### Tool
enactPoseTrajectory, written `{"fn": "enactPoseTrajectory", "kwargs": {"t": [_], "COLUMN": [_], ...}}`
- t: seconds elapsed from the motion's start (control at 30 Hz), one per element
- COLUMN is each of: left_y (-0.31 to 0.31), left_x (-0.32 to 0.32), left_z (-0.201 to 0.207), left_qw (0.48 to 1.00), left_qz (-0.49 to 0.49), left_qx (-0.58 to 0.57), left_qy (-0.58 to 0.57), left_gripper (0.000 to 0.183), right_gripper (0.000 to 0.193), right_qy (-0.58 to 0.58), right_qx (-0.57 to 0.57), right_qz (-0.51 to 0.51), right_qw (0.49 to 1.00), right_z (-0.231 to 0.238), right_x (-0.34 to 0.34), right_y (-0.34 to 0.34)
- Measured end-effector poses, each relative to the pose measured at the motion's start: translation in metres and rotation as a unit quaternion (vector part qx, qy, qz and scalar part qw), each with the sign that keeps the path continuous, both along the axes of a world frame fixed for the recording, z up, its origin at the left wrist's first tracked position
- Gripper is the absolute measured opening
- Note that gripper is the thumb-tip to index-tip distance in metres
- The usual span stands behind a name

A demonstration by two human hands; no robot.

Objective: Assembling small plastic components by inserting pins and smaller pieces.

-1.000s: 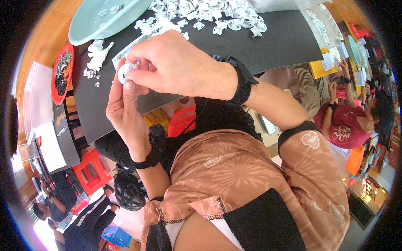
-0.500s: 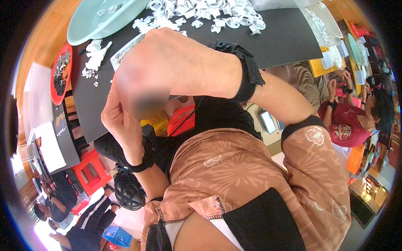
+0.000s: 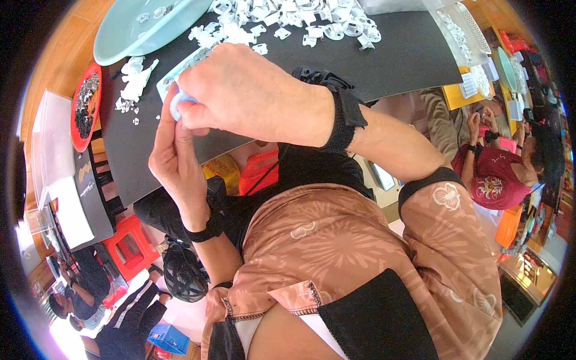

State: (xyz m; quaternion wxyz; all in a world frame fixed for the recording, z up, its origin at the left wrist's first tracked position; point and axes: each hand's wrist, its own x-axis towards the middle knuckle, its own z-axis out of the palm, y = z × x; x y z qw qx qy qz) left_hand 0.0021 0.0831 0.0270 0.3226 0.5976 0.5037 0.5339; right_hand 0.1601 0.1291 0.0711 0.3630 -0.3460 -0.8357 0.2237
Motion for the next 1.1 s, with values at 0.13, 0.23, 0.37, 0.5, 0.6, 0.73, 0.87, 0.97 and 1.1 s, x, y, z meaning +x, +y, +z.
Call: {"fn": "enactPoseTrajectory", "kwargs": {"t": [0.13,0.23,0.37,0.5,0.6,0.73,0.87,0.97,1.1], "left_y": [0.003,0.003,0.005,0.007,0.008,0.012,0.013,0.014,0.018], "left_x": [0.004,0.002,-0.002,-0.007,-0.011,-0.025,-0.029,-0.03,-0.03], "left_z": [0.002,0.001,0.003,0.001,-0.001,-0.018,-0.019,-0.019,-0.023], "left_qw": [0.996,0.987,0.966,0.927,0.882,0.803,0.754,0.767,0.798], "left_qz": [-0.01,-0.035,-0.055,-0.088,-0.102,-0.15,-0.158,-0.142,-0.156], "left_qx": [-0.047,-0.044,-0.082,-0.132,-0.167,-0.196,-0.214,-0.216,-0.179], "left_qy": [-0.069,-0.151,-0.24,-0.341,-0.428,-0.542,-0.601,-0.587,-0.554], "left_gripper": [0.04,0.038,0.028,0.029,0.03,0.033,0.031,0.029,0.032], "right_gripper": [0.021,0.025,0.029,0.031,0.03,0.029,0.028,0.026,0.026], "right_qy": [0.041,0.07,0.134,0.199,0.235,0.284,0.317,0.32,0.291], "right_qx": [-0.092,-0.214,-0.302,-0.428,-0.428,-0.46,-0.479,-0.486,-0.506], "right_qz": [0.006,-0.003,0.009,0.055,0.047,0.085,0.119,0.123,0.105], "right_qw": [0.995,0.974,0.944,0.88,0.871,0.837,0.81,0.804,0.805], "right_z": [-0.007,-0.001,-0.003,0.015,0.004,0.004,-0.008,-0.016,-0.016], "right_x": [0.005,0.008,0.016,0.023,0.012,0.005,0.0,-0.001,-0.004], "right_y": [0.01,0.012,0.028,0.041,0.055,0.072,0.088,0.09,0.086]}}
